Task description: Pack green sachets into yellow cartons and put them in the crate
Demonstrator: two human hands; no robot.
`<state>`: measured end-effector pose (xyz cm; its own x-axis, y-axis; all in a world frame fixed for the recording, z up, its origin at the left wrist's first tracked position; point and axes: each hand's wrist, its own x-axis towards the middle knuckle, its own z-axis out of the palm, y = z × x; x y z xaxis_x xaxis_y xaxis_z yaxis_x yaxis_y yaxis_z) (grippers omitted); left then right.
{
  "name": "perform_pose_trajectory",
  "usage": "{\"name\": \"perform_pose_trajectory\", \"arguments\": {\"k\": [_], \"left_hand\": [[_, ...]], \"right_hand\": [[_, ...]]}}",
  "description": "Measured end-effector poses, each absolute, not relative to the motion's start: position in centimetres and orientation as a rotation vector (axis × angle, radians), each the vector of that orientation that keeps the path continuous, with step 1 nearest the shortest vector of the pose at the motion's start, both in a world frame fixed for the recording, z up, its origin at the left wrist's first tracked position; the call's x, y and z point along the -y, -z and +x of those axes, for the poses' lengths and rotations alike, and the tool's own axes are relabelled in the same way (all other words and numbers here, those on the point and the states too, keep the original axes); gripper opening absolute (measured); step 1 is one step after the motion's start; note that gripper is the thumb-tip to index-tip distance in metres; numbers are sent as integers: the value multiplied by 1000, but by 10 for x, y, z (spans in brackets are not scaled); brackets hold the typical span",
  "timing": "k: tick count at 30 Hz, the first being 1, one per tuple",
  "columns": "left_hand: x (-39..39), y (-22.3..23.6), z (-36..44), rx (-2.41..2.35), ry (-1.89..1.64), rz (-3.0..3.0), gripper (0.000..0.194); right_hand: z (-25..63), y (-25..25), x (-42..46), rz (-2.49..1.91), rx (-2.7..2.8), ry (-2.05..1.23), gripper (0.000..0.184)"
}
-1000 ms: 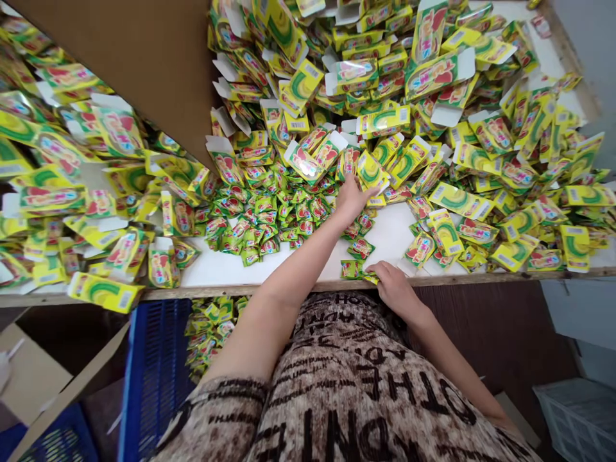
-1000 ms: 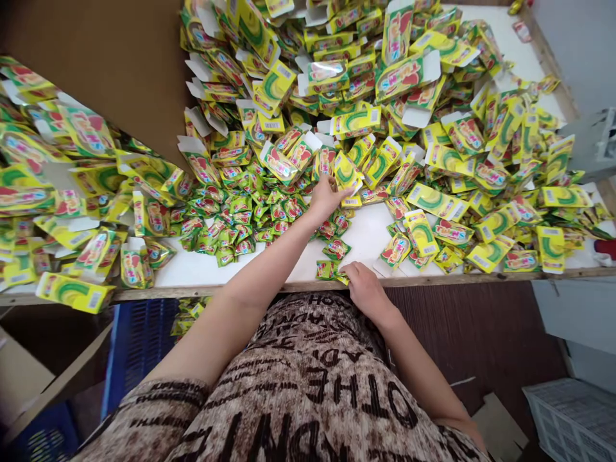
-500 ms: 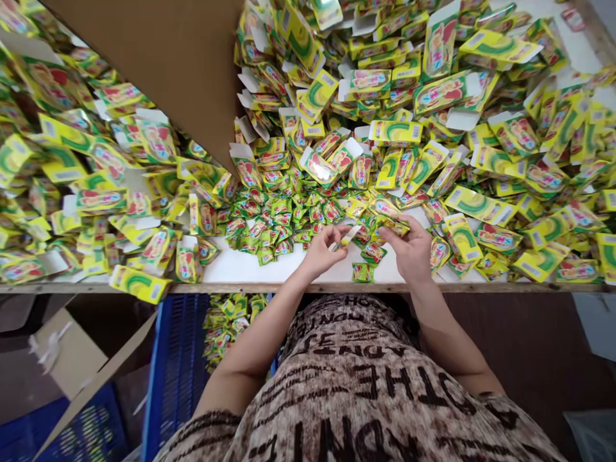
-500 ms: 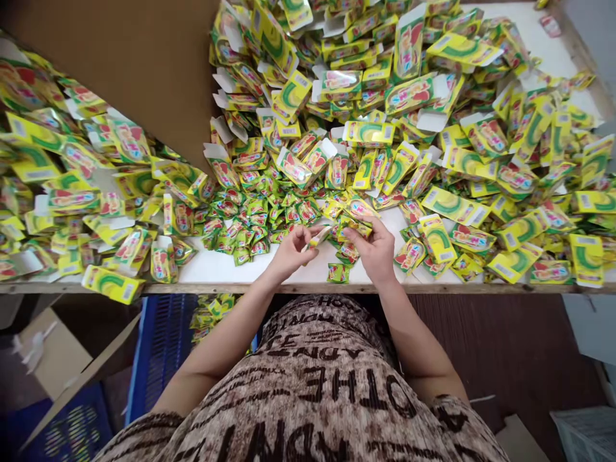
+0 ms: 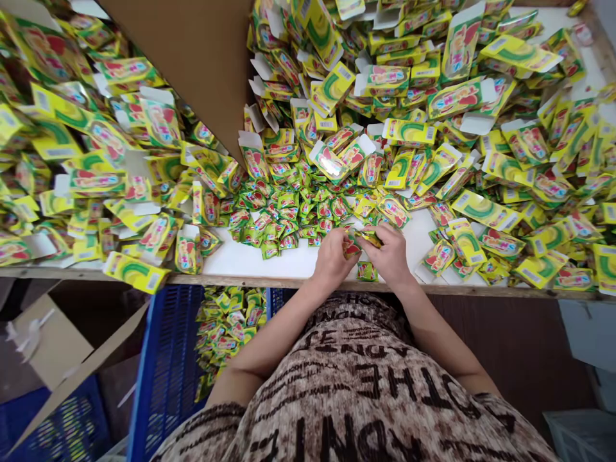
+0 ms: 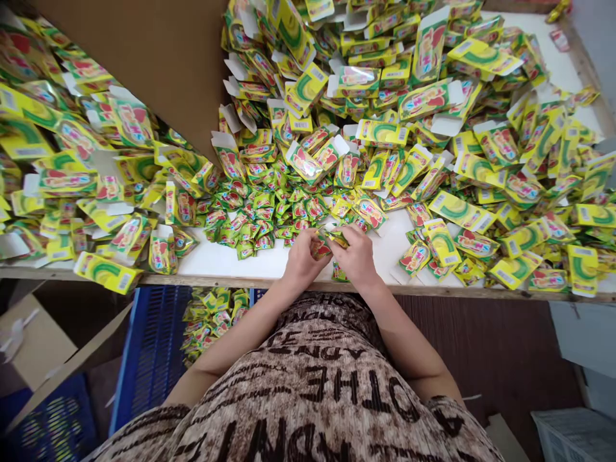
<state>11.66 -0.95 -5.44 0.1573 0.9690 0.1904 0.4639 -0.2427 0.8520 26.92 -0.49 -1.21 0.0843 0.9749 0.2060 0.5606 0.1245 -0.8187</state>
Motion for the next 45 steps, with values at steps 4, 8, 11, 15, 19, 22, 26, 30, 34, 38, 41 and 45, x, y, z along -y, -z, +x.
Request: {"name": "perform_pose_trajectory", "arguments": {"k": [4,8,11,15,19,22,26,30,34,38,41,45], "left_hand": [[17,63,123,-1331,-1054,1760,42],[22,58,124,-1312,-1029,1507,63],[22,52,117,-1221,-950,1276,39],[21,48,106,-1036,-905,1005,31],[21,46,100,-992,-903,839,34],[22,46,99,-983,-936,804,35],[23,50,95,-987,-966,847,31],[23,55,90,-1048,-964,889,35],[23,58,90,-1047,-941,832,35],[26,55,88,-983,-921,805,35],[28,49,82,-887,-919,677,39],[24,37,72,-774,-806,461,33]], "right_hand": [[285,7,-1,-1536,1909,-871,13],[296,-5,-7,-1471,2061,-978,30],[290,-6,-10,-1468,1972,-939,22],[276,-2,-16,-1342,2082,-884,13],[273,-5,-20,-1269,2144,-918,18],[272,-4,-20,-1261,2090,-799,13],[265,9,-15,-1227,2220,-734,14],[263,17,-8,-1163,2298,-890,11],[269,20,-1,-1275,1744,-1081,19],[269,31,11,-1378,1103,-1567,34],[265,37,17,-1255,847,-1869,37],[266,35,18,-1115,724,-2005,35]]}}
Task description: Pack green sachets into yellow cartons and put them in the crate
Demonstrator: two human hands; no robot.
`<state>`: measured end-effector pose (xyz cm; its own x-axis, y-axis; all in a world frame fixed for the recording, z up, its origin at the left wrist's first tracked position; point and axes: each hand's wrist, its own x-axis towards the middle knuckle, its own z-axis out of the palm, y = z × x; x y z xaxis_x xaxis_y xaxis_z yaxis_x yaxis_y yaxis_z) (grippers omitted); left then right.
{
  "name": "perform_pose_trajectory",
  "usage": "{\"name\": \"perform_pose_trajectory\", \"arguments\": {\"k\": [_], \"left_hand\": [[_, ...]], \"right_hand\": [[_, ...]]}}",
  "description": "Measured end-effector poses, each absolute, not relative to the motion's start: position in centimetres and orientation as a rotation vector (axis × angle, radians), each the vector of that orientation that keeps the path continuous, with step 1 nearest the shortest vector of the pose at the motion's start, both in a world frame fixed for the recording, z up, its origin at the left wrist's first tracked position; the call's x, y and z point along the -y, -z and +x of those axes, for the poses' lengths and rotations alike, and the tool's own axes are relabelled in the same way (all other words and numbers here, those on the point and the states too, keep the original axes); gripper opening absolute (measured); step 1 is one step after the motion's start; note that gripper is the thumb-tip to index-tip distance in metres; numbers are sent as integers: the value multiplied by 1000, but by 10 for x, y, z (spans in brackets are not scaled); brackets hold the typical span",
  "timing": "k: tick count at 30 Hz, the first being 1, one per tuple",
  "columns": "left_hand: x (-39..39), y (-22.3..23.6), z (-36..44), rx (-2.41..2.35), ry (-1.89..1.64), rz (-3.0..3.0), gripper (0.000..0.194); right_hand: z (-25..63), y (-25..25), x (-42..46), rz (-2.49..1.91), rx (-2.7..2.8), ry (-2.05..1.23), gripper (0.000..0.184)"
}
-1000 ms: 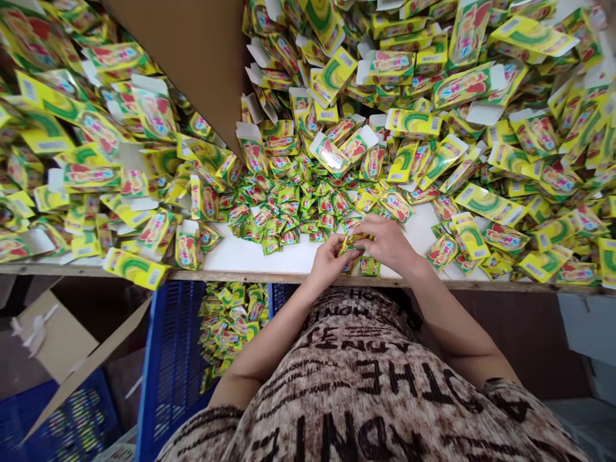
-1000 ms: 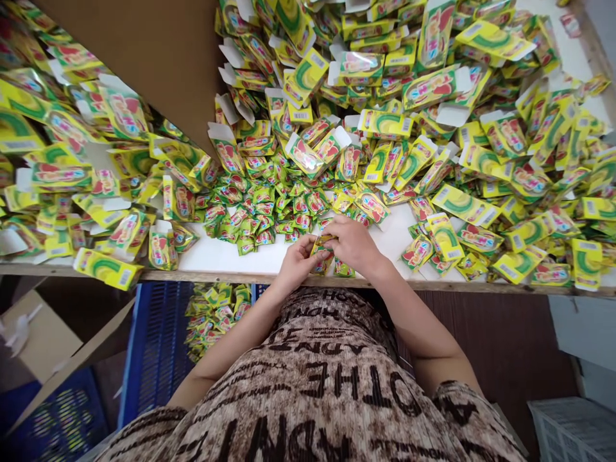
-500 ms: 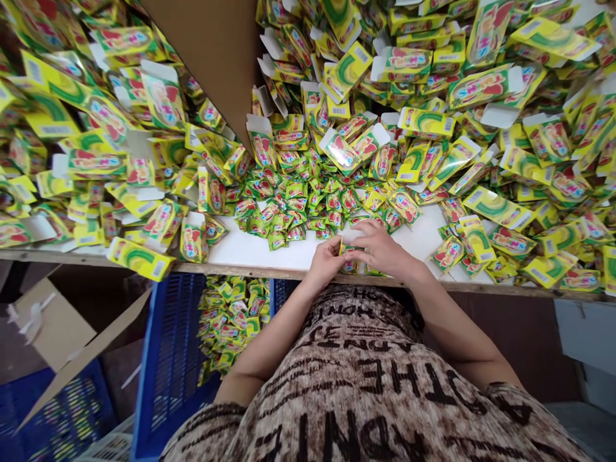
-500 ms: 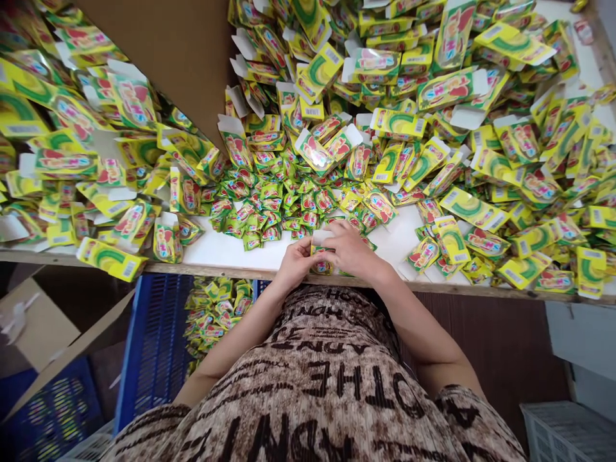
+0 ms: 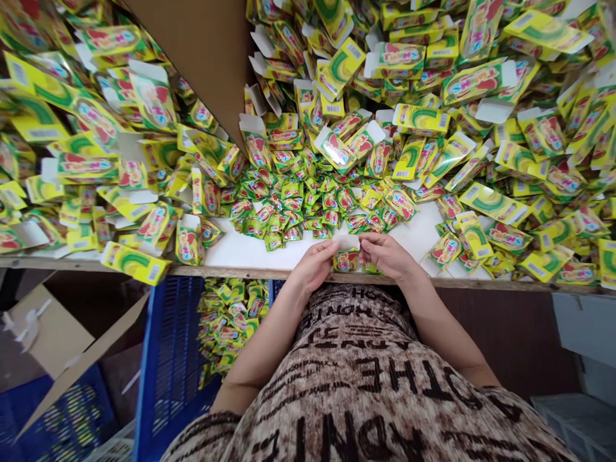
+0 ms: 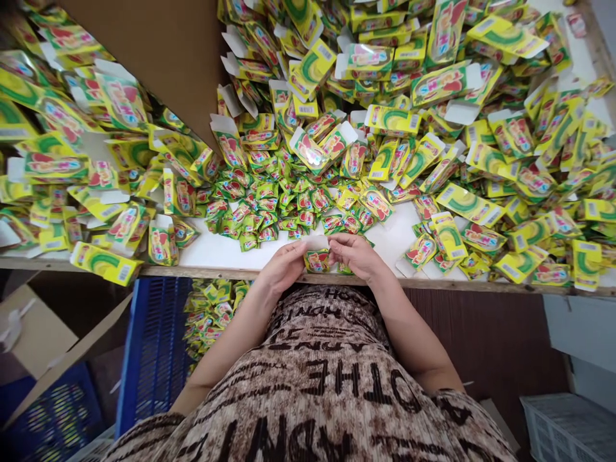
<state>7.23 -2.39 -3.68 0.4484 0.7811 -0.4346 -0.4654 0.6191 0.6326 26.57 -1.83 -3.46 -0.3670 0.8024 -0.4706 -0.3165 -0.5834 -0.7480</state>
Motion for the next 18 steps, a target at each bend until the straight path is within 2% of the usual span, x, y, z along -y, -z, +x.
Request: {"name": "perform_pose_trajectory", "arguments": {"k": [5,9,11,15,18], "left_hand": [[15,26,73,-821,-788,363,49],[16,24,80,-861,-829,413,45],[19,24,82,-859,-853,430,41],[22,33,87,-916,-1040,437,33],[23,43,91,-1012,-1190,500,26]], "right_hand": [[257,23,22,-1117,956,-1939,22],[243,23,24,-1272,1352,-1451,11],[241,26,22,-1304,1411,-1332,11],[246,32,19,-1283,1256,-1419,24],[248,33,19,-1265,1222,-1390,24]]}}
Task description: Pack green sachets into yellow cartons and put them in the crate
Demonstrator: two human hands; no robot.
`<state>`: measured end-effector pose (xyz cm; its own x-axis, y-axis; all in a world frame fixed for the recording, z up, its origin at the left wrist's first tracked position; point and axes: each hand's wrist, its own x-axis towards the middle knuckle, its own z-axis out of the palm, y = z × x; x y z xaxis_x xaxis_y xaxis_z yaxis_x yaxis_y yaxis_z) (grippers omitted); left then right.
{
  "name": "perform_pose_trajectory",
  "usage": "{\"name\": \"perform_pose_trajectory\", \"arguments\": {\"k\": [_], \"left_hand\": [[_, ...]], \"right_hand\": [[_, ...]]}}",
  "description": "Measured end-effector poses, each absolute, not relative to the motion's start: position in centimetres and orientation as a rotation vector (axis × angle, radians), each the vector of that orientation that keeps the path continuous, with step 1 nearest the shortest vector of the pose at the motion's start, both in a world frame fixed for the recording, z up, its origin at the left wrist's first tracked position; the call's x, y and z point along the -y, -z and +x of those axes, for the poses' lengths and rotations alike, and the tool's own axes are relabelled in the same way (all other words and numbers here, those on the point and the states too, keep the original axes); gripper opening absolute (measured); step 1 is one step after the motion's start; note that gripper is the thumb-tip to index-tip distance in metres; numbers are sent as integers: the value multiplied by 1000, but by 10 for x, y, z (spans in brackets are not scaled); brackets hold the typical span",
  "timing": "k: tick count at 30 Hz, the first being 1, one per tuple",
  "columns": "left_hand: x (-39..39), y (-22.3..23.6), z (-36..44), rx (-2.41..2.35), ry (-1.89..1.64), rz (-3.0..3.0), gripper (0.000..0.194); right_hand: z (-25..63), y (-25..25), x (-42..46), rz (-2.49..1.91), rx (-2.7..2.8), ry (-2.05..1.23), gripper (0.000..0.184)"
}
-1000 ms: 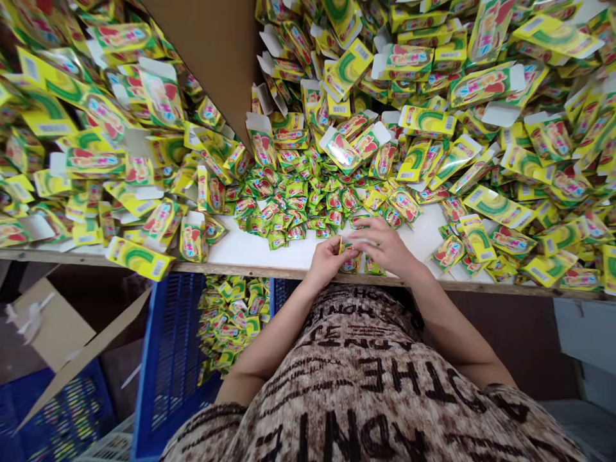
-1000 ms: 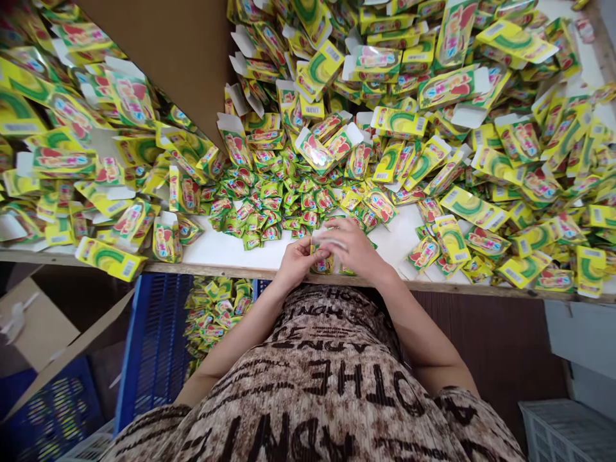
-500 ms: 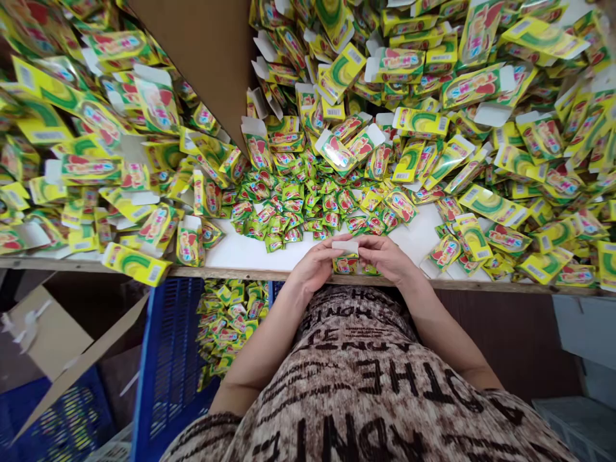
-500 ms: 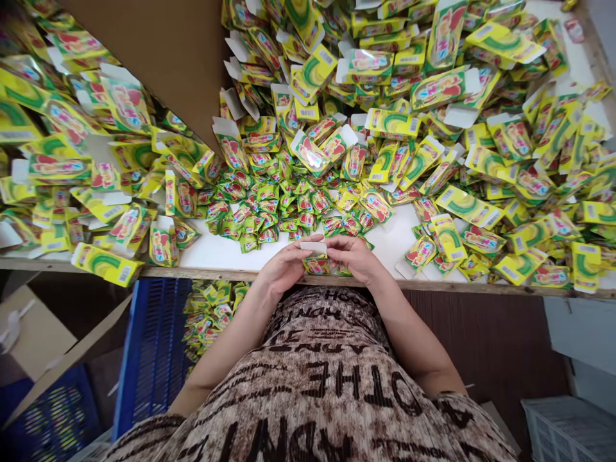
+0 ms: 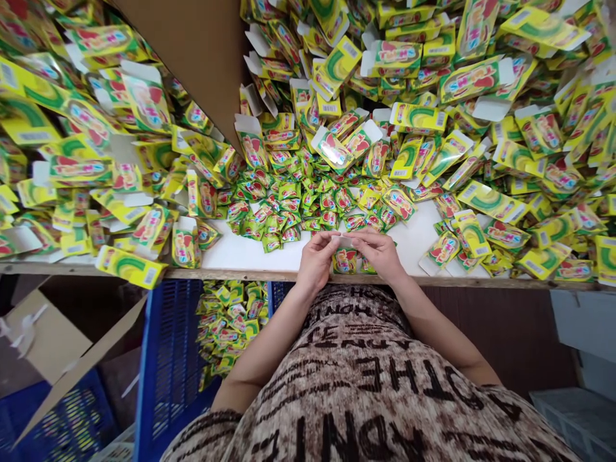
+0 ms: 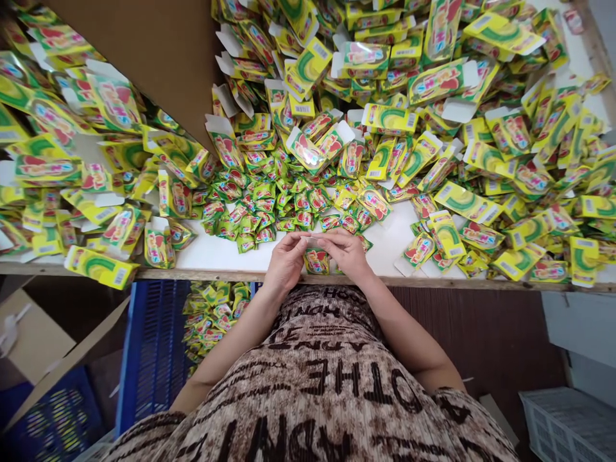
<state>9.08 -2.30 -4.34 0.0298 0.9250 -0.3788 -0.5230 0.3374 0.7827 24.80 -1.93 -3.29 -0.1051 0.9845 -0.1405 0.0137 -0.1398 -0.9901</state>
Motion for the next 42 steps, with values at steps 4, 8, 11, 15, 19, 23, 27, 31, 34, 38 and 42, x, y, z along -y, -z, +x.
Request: {"name": "perform_pose_trajectory", "arguments": {"k": [4,8,11,15,19,23,27,31,34,38,42], "left_hand": [[26,51,96,-1123,-1236,647,18],[25,48,95,-1123,-1217,773,19],[20,47,92,-1114,-1196,826,21],[14,50,86,-1082,-1131,841,28],[10,51,79,-1047,-1089,921,24],[7,46,75,-990,-1085,958,24],[6,42,79,-997,-1084,832,25],[7,42,81,-1063,-1052,818,26],[6,43,77,-1038,-1051,915,25],[4,45,75,-989,-1077,999,19],[2,45,77,-1008,-1050,961,19]], "right_hand": [[247,29,18,-1311,1119,-1388,21],[248,22,14,-1350,1125,-1423,23],[248,20,12,-1357,1118,-1453,26],[249,25,11,-1378,1050,-1500,31],[251,30,12,-1349,1088,-1442,28],[254,31,13,-1324,1169,-1400,26],[256,31,14,-1325,1272,-1344,24],[260,33,13,-1335,1270,-1355,25],[264,34,13,-1299,1293,-1382,24],[263,33,13,-1304,1373,-1266,17],[262,32,14,-1337,1442,-1171,15]]}}
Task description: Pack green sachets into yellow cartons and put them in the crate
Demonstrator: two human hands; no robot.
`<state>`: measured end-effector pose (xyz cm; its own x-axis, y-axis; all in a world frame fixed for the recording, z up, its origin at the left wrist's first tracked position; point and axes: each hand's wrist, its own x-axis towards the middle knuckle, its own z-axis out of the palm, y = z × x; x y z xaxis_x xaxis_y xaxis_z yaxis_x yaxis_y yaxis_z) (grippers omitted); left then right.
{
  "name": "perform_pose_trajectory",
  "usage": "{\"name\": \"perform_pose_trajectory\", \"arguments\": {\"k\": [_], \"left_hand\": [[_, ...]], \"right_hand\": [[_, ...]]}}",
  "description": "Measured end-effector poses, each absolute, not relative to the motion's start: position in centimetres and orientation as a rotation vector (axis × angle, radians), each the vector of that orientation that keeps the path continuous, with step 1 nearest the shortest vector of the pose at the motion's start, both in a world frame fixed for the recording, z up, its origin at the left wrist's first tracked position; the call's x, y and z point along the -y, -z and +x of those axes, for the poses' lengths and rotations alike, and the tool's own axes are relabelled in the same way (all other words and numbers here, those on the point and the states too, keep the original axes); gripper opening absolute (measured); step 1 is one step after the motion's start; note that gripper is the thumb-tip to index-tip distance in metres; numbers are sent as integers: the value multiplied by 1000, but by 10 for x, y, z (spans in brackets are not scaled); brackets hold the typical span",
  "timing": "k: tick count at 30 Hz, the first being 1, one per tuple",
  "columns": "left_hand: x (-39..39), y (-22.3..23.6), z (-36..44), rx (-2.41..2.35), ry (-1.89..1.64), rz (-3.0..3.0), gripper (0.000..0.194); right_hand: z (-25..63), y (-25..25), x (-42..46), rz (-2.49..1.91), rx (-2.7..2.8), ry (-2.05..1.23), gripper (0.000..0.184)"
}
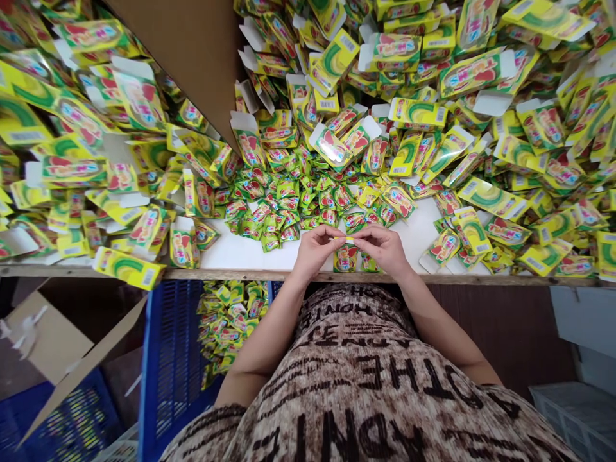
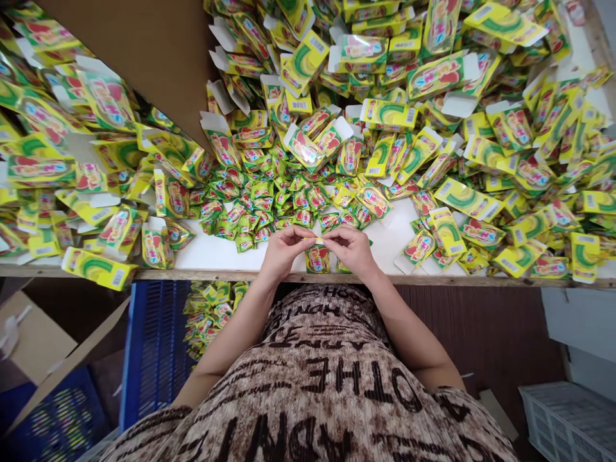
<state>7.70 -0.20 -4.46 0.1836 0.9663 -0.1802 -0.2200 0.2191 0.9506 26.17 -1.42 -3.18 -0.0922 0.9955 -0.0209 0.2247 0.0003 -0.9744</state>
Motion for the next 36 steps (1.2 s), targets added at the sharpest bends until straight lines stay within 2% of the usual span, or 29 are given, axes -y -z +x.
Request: {"name": "perform_pose_trajectory", "arguments": {"k": [6,13,20,27,29,33,36], "left_hand": [[6,47,73,-999,-1060,1158,15],[11,47,66,-1037,-1036,1240,31],[14,48,69,-1000,-1040,1334,16],[25,53,77,-1080,-931,1322,30],[24,50,78,-1047,-905,1414,32],[20,47,77,-1001,-919,1463,30],[20,49,77,-971,-938,1477,26]], "right_hand": [[267,35,16,-1295,1390,-1295,19],[261,33,19,-1269,1499,-1098,15],[256,34,29,-1259,1601,-964,9],[271,33,9,-1219,1795,-941,11],[277,33,-22,-1347,1907,-780,16],[280,43,-81,-1798,2016,-259,20],[281,50,-100,-1835,2079,-247,19]]}}
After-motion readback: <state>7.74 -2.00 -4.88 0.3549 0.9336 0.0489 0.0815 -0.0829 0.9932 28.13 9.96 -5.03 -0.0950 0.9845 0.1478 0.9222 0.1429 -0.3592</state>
